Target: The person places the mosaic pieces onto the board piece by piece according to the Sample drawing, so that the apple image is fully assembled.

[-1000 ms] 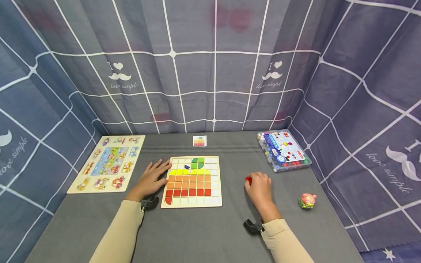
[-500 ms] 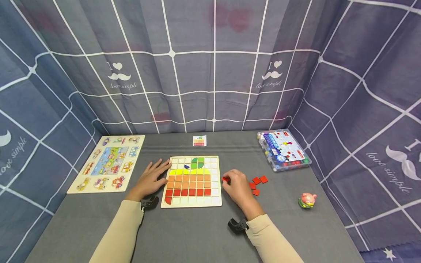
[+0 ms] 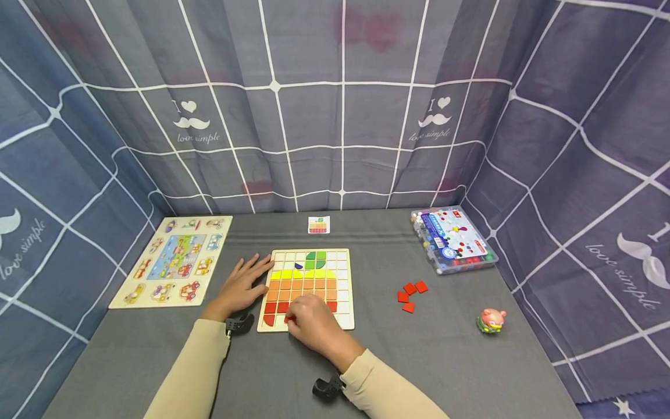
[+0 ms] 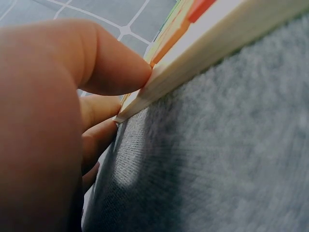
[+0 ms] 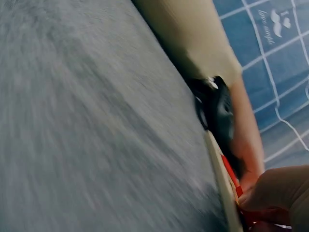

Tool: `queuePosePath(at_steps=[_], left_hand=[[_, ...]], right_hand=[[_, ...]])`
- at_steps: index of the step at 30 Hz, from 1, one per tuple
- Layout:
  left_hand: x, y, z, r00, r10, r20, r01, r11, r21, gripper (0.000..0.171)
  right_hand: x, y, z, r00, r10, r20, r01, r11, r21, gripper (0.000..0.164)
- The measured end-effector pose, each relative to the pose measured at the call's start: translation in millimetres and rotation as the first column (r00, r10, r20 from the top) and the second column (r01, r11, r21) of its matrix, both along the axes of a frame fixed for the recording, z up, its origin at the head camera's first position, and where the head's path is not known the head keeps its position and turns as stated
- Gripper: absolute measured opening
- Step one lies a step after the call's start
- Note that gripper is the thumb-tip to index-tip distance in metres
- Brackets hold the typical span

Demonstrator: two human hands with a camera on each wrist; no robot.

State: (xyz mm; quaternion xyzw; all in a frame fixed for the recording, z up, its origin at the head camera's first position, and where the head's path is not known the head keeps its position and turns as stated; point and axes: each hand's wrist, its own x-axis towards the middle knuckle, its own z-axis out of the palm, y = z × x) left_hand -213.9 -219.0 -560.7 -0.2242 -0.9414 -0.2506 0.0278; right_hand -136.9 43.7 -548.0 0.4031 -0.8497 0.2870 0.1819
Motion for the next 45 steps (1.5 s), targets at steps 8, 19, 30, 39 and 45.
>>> queuePosePath(at_steps=[8,19,30,39,45], left_hand=[[-0.1,-1,0.7,1.000,-0.003,-0.012,0.003,1.000,-0.017,0.068],[-1.4,-1,0.2,1.000,-0.006,-0.005,0.006,1.000,-0.015,0.069],[-1.1,-1,0.6,0.999,-0.015,0.031,0.015,1.000,0.000,0.069],[-0.4,-1,-0.6,0.999,-0.007,0.040,0.008,1.000,-0.014,0.069],[0.2,0,1.5,1.000,-0.005,0.027,0.005,1.000,-0.005,0.069]], right_hand=[[3.3,-17,-4.7,0.996,0.086,-0.010,-0.085,0.995,0.056,0.008],[5.5,1,-2.9,0.993,0.103,-0.058,-0.103,0.995,-0.002,0.008],[-13.7,117,-12.1,0.961,-0.261,-0.090,0.238,0.949,-0.206,0.017],[-12.2,200,-11.7,0.847,-0.523,0.093,0.531,0.837,-0.135,0.029],[-11.2,226,-11.5,0.792,-0.578,0.194,0.596,0.802,-0.045,0.033]])
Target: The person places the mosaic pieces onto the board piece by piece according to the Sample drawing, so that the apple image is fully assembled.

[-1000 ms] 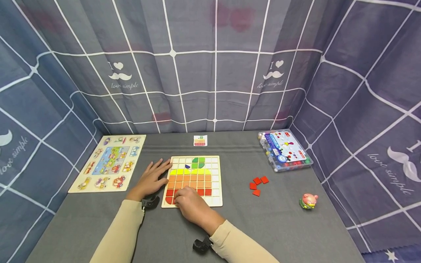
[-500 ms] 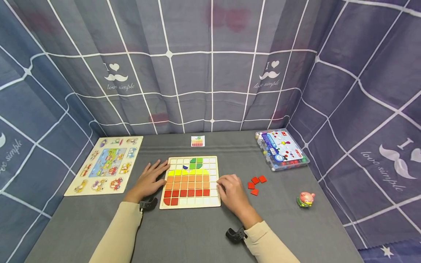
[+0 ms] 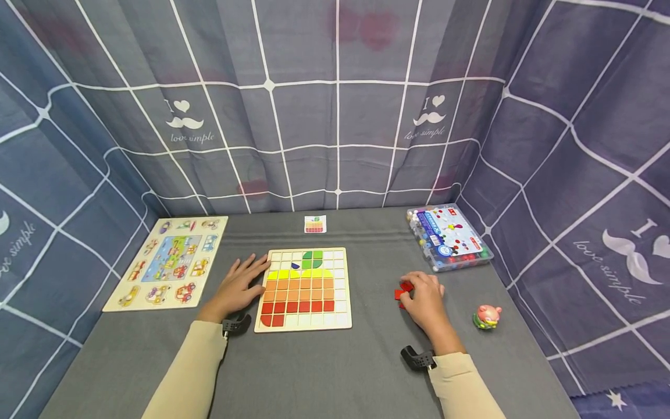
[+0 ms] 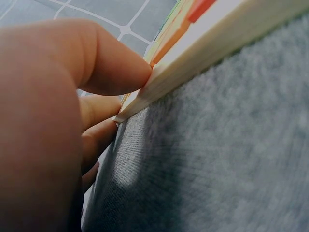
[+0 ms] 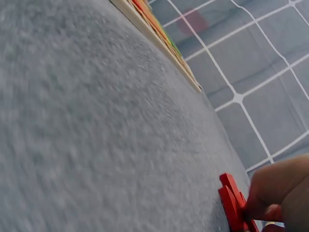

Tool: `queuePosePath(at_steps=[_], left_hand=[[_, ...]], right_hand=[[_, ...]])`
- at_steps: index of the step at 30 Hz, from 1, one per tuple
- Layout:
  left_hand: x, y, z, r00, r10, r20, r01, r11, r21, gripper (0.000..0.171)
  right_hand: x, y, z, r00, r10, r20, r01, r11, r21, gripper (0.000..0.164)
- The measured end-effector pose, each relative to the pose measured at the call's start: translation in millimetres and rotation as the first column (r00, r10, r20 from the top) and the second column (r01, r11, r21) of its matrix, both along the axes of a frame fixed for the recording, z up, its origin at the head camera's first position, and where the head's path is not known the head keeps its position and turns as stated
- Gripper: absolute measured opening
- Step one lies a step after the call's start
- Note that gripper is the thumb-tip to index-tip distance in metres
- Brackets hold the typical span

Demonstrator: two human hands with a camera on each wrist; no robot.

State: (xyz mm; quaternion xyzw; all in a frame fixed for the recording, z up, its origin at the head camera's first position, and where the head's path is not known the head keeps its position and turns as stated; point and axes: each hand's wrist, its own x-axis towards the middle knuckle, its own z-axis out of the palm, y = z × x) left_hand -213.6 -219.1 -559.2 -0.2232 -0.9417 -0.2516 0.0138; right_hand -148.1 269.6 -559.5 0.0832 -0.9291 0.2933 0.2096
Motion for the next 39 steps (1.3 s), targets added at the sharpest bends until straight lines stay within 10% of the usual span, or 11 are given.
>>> queuePosePath(at_steps=[9,23,39], left_hand=[[0.2,0,1.4,1.000,0.002,0.014,-0.002,1.000,-0.013,0.069],[-0.2,0,-2.1,1.000,0.006,-0.009,-0.006,1.000,-0.007,0.070],[-0.2,0,-0.9,1.000,0.012,-0.001,-0.012,1.000,-0.017,0.070]], right_hand=[[0.0,3,2.6,0.999,0.005,0.038,-0.007,0.999,0.046,0.022],[-2.5,-13,1.4,0.982,0.086,-0.166,-0.081,0.996,0.035,0.021],[-11.0,-105,8.0,0.872,0.437,-0.221,-0.449,0.893,-0.006,0.019]])
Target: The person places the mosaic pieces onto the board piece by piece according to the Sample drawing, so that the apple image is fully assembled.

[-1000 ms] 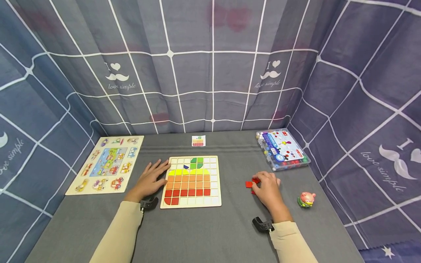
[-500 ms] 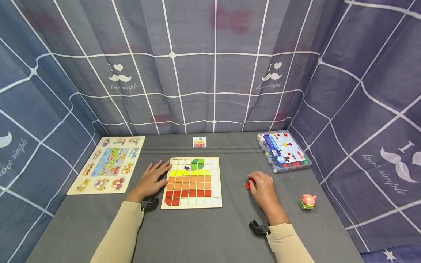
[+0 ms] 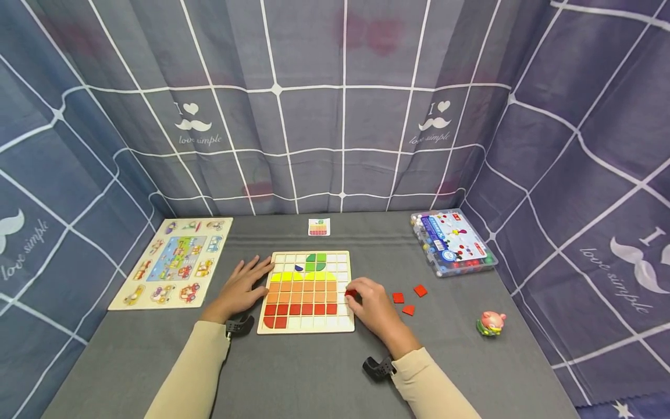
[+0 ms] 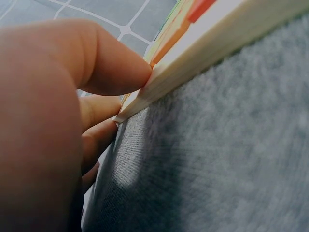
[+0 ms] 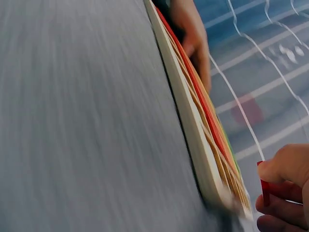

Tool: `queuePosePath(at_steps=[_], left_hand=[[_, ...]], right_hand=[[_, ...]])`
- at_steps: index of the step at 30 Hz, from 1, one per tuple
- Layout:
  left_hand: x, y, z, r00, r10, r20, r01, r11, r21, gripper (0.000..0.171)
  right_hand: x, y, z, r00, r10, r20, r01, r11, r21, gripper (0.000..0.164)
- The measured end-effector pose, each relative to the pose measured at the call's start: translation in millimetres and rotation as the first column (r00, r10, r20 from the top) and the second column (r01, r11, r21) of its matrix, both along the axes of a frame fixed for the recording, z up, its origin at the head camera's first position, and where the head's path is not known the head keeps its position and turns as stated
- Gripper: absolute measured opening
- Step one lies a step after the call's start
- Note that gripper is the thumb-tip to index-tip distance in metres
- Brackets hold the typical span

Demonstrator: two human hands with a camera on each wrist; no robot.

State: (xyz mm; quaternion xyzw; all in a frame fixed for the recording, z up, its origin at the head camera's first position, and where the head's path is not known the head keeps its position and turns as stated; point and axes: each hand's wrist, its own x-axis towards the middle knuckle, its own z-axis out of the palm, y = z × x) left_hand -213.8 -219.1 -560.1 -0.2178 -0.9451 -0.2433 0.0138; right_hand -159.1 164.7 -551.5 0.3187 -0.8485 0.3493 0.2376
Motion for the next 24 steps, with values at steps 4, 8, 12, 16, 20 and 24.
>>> queuePosePath(at_steps=[4,8,12,16,20,24], left_hand=[[0.8,0,0.4,1.000,-0.005,-0.010,0.005,1.000,0.015,0.070],[1.5,0,0.2,1.000,-0.013,-0.014,0.014,1.000,0.022,0.069],[1.1,-1,-1.7,1.000,-0.015,-0.017,0.016,1.000,0.018,0.070],[1.2,-2,-3.3,1.000,-0.012,-0.021,0.012,1.000,0.014,0.069],[1.1,-2,-2.9,1.000,-0.012,-0.028,0.013,1.000,0.009,0.069],[1.5,-1,-0.4,0.999,-0.015,-0.030,0.016,1.000,0.016,0.068]], right_hand=[[1.4,-28,-1.0,0.995,0.097,-0.025,-0.098,0.995,-0.010,0.020],[7.3,-56,-1.1,0.985,0.169,-0.028,-0.169,0.986,-0.004,0.020],[14.5,-80,-2.2,0.979,0.205,-0.014,-0.204,0.978,0.037,0.019],[16.3,-97,-7.8,0.970,0.243,-0.018,-0.242,0.968,0.069,0.017],[17.2,-106,-9.9,0.961,0.276,0.013,-0.276,0.959,0.071,0.017],[18.8,-107,-8.4,0.954,0.293,0.066,-0.297,0.953,0.055,0.018]])
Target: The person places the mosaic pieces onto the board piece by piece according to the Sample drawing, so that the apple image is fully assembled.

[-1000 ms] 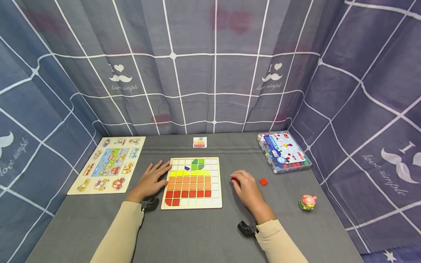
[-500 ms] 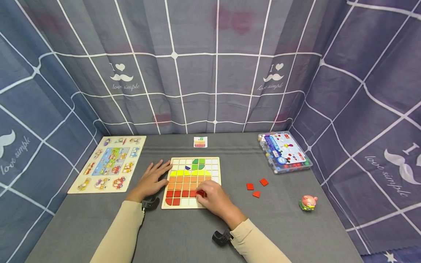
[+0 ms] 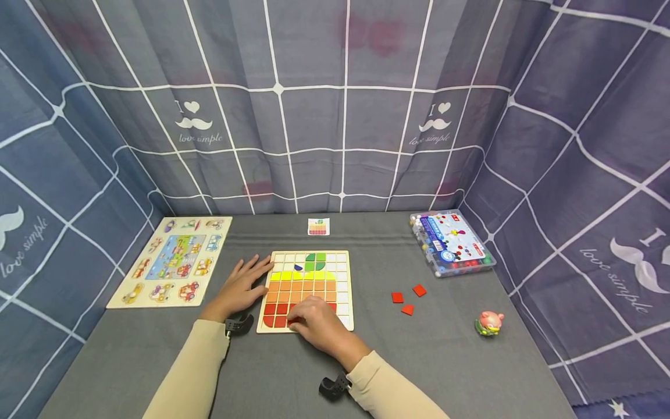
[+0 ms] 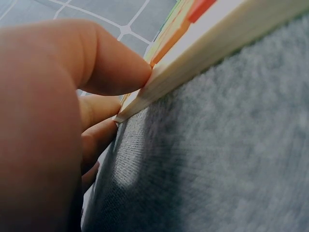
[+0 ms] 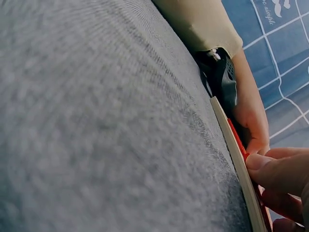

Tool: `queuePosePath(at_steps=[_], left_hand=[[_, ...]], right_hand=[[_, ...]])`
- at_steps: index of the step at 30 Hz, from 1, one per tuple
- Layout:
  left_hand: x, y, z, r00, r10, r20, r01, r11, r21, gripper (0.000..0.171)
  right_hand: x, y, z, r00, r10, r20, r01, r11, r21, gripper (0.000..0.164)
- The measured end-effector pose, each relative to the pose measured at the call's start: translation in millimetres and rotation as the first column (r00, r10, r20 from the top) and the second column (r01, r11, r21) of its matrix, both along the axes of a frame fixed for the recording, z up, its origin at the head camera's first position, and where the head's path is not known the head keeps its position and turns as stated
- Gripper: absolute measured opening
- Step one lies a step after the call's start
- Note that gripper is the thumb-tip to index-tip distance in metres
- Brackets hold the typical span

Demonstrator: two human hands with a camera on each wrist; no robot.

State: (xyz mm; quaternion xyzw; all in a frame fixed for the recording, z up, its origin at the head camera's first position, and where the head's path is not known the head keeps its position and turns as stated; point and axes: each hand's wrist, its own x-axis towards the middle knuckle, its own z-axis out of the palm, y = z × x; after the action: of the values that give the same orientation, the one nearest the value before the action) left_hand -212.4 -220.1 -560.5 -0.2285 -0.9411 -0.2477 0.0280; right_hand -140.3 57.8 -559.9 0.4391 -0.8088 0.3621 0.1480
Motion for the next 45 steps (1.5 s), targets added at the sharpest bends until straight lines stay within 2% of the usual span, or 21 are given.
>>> queuePosePath(at_steps=[7,11,14,18,22,25,30,35,37,38,40,43,45], left_hand=[[-0.2,3,3.1,1.000,0.015,0.001,-0.015,1.000,-0.016,0.069],[0.0,3,2.3,1.000,0.029,-0.001,-0.029,0.999,-0.025,0.070],[0.0,3,1.4,0.999,0.033,0.001,-0.033,0.999,-0.021,0.070],[-0.6,3,0.2,1.000,0.029,0.006,-0.029,0.999,-0.017,0.070],[-1.3,3,-1.3,1.000,0.024,0.010,-0.024,1.000,-0.011,0.070],[-1.7,2,-1.6,1.000,0.027,0.015,-0.027,1.000,-0.005,0.071],[-2.6,2,-2.5,0.999,0.026,0.021,-0.026,1.000,-0.013,0.071],[-2.8,1,-3.9,0.999,0.024,0.032,-0.023,0.999,-0.026,0.070],[-2.0,1,-3.1,0.999,0.020,0.033,-0.020,1.000,-0.018,0.070],[-1.5,1,-2.6,0.999,0.019,0.033,-0.019,1.000,-0.013,0.069],[-0.5,1,-1.4,0.999,0.017,0.031,-0.017,1.000,-0.003,0.069],[-0.5,1,-1.1,0.999,0.018,0.027,-0.018,1.000,-0.004,0.069],[-1.1,1,-1.7,0.999,0.020,0.030,-0.020,1.000,-0.008,0.069]], right_hand=[[3.1,1,3.0,0.986,-0.061,0.154,0.061,0.998,0.003,0.015],[4.7,2,4.7,0.980,-0.083,0.179,0.081,0.996,0.022,0.018],[4.0,5,4.6,0.988,-0.067,0.137,0.067,0.998,0.000,0.023],[0.6,18,6.2,0.997,-0.069,0.022,0.070,0.995,-0.076,0.025],[-7.9,50,6.0,0.983,-0.174,-0.063,0.164,0.976,-0.144,0.021],[-14.0,86,2.8,0.945,-0.317,-0.082,0.301,0.940,-0.159,0.021],[-16.6,154,-0.8,0.838,-0.544,-0.045,0.532,0.832,-0.154,0.025],[-13.0,214,3.5,0.720,-0.692,0.049,0.693,0.714,-0.098,0.029],[-9.0,229,5.0,0.687,-0.721,0.092,0.726,0.687,-0.040,0.027],[-6.7,234,5.3,0.677,-0.727,0.113,0.732,0.681,-0.005,0.024],[-2.4,240,5.1,0.673,-0.725,0.145,0.726,0.686,0.058,0.019],[1.4,241,3.4,0.684,-0.712,0.158,0.706,0.701,0.098,0.012],[1.2,239,2.4,0.694,-0.706,0.141,0.701,0.708,0.088,0.011]])
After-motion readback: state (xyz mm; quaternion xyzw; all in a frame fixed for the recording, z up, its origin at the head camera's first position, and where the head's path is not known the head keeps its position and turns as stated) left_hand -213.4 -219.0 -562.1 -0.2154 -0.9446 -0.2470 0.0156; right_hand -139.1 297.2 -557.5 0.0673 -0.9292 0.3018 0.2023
